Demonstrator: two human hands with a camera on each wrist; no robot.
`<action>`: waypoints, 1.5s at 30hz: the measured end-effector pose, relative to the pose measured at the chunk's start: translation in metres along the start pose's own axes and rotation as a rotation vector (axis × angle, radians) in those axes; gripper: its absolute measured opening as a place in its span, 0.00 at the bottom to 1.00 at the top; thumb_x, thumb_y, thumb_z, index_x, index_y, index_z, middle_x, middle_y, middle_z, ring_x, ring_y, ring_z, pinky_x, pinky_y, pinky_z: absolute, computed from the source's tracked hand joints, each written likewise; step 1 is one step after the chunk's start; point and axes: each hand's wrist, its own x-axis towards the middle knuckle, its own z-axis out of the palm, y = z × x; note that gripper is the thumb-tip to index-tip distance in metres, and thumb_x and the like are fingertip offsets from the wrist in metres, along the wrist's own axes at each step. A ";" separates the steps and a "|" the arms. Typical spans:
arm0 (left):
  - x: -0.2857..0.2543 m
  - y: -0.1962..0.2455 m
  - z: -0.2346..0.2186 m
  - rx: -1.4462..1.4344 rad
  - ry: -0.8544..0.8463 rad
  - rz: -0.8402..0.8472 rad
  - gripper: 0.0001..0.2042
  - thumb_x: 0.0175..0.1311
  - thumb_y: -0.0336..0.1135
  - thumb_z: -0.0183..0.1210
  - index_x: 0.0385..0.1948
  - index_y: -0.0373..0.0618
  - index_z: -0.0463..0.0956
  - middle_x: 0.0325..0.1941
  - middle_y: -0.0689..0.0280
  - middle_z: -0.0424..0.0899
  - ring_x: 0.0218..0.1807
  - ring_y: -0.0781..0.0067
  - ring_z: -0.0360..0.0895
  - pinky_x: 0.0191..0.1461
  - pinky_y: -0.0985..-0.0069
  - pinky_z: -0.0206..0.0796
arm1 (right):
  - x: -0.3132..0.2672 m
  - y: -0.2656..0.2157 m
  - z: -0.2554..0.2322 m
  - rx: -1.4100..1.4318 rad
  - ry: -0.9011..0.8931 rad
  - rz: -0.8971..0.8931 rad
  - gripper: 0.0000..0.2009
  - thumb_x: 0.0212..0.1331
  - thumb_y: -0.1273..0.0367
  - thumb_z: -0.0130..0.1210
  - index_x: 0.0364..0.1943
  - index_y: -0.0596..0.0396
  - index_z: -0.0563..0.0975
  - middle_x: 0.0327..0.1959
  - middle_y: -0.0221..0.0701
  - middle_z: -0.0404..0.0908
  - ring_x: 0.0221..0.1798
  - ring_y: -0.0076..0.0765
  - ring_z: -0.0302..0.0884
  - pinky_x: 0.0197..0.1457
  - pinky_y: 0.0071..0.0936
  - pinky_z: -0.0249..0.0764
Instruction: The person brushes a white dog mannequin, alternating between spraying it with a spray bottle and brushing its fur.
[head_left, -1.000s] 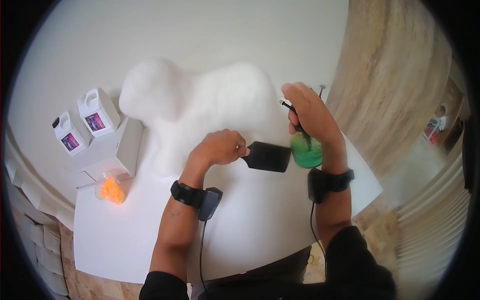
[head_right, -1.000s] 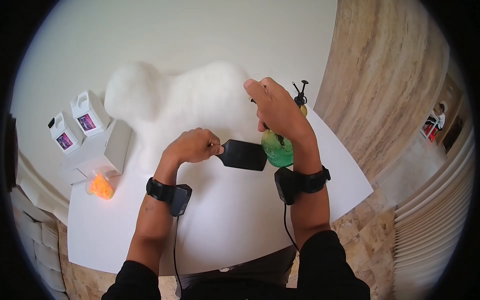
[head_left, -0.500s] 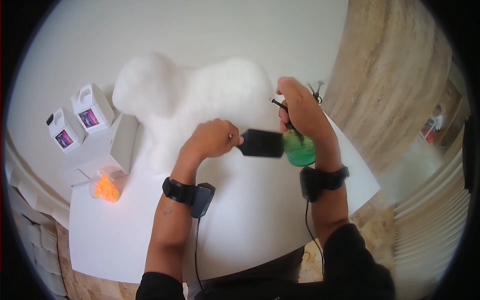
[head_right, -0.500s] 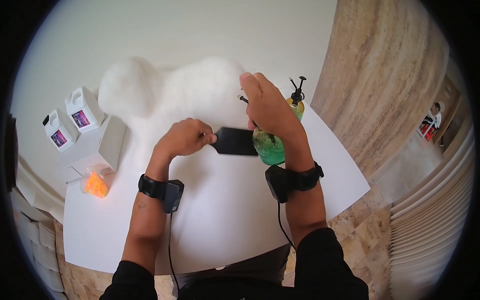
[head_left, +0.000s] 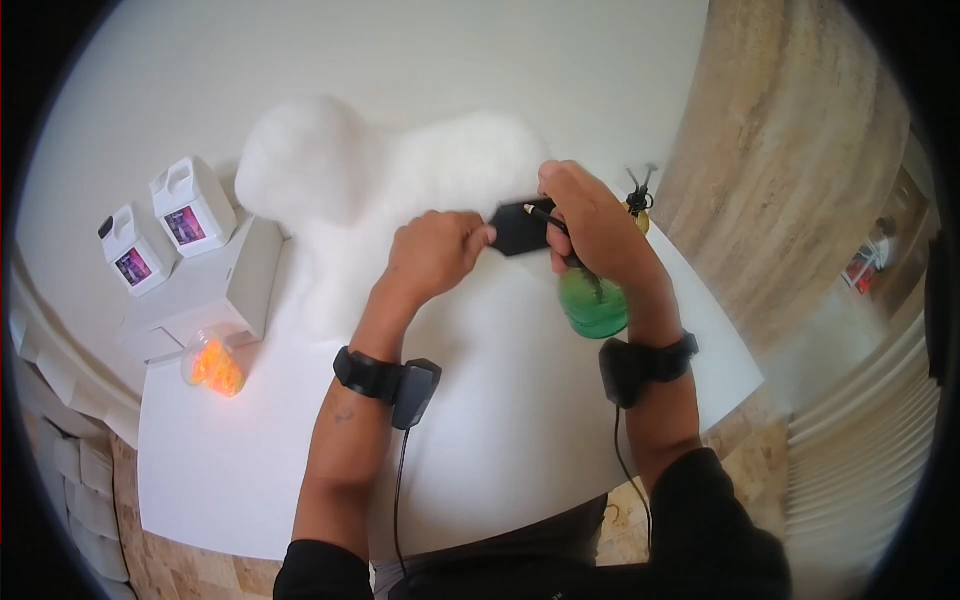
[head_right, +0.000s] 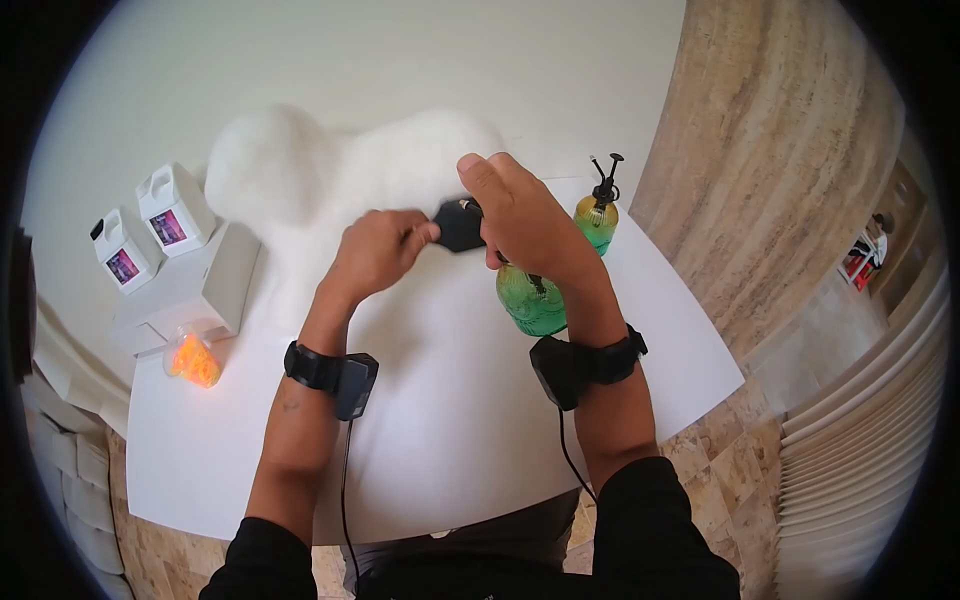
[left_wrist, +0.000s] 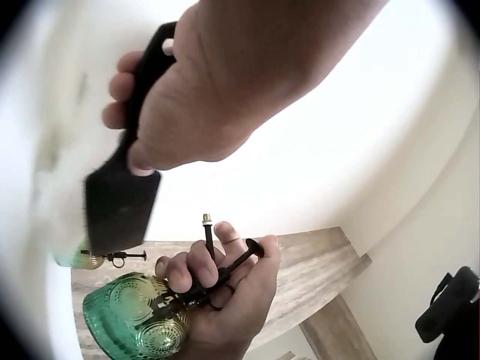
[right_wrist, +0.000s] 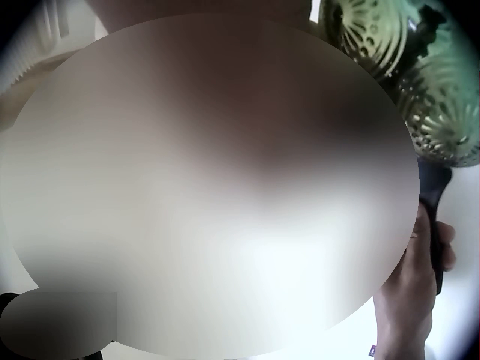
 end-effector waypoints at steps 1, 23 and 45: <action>-0.002 -0.003 0.003 0.067 -0.133 0.057 0.11 0.70 0.43 0.60 0.36 0.49 0.87 0.27 0.59 0.86 0.31 0.53 0.81 0.38 0.61 0.72 | 0.001 0.003 0.000 0.008 0.001 -0.005 0.13 0.72 0.59 0.44 0.37 0.54 0.73 0.17 0.27 0.67 0.16 0.26 0.68 0.22 0.25 0.66; -0.003 -0.012 0.017 0.076 -0.324 0.150 0.12 0.70 0.46 0.60 0.34 0.51 0.87 0.30 0.58 0.87 0.37 0.50 0.84 0.42 0.57 0.74 | 0.007 0.011 -0.025 -0.080 0.177 0.043 0.22 0.71 0.51 0.45 0.37 0.60 0.71 0.21 0.30 0.68 0.17 0.28 0.70 0.22 0.29 0.69; -0.001 -0.004 0.017 -0.043 0.012 0.109 0.12 0.71 0.44 0.60 0.38 0.46 0.85 0.26 0.55 0.84 0.31 0.50 0.81 0.38 0.59 0.72 | 0.004 0.005 -0.008 0.002 0.138 0.018 0.34 0.75 0.40 0.38 0.43 0.65 0.73 0.29 0.33 0.71 0.20 0.24 0.69 0.22 0.26 0.72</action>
